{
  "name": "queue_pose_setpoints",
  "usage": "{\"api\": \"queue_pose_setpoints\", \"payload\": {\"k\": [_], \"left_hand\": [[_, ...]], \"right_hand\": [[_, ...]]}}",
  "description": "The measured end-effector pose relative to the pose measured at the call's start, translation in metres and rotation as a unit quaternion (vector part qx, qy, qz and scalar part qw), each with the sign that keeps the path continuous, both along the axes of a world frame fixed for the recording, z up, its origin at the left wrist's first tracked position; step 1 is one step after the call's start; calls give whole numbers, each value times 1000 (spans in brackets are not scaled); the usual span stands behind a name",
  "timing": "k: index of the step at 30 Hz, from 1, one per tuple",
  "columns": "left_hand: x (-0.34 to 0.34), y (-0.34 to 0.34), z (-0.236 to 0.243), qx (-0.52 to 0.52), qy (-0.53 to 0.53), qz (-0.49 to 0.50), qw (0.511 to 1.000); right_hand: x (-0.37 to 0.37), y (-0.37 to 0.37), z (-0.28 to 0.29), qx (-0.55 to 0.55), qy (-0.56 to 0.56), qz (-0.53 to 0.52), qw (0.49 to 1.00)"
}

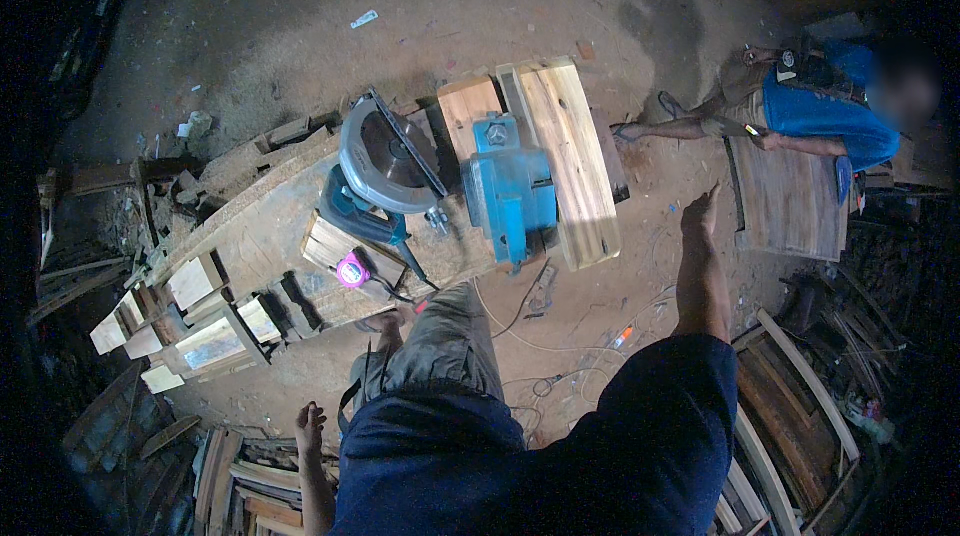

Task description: The person uses a circular saw to cut a wooden plank on a workbench. They measure the wood with a tape measure, position the plank, and make several cuts to produce smaller pieces.

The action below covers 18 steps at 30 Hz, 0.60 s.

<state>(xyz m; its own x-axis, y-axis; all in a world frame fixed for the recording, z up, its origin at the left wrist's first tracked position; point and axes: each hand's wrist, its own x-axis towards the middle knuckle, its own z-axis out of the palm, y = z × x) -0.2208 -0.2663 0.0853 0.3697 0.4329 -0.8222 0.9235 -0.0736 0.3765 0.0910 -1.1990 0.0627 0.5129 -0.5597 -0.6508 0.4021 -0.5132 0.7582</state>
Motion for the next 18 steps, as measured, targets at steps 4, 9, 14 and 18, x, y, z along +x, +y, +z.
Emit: {"api": "queue_pose_setpoints", "payload": {"k": [4,9,14,18], "left_hand": [[-1,-3,3,7,-14,-17,1000],[-16,4,-11,-10,-15,-18,1000],[-12,0,-4,-7,-10,-33,999],[-10,3,-2,-8,-16,-23,1000]], "right_hand": [[-3,5,5,8,-14,0,1000],[-4,6,-3,8,-13,-19,1000],[0,15,7,-19,10,-65,998],[-5,21,6,-5,-24,2,1000]]}}
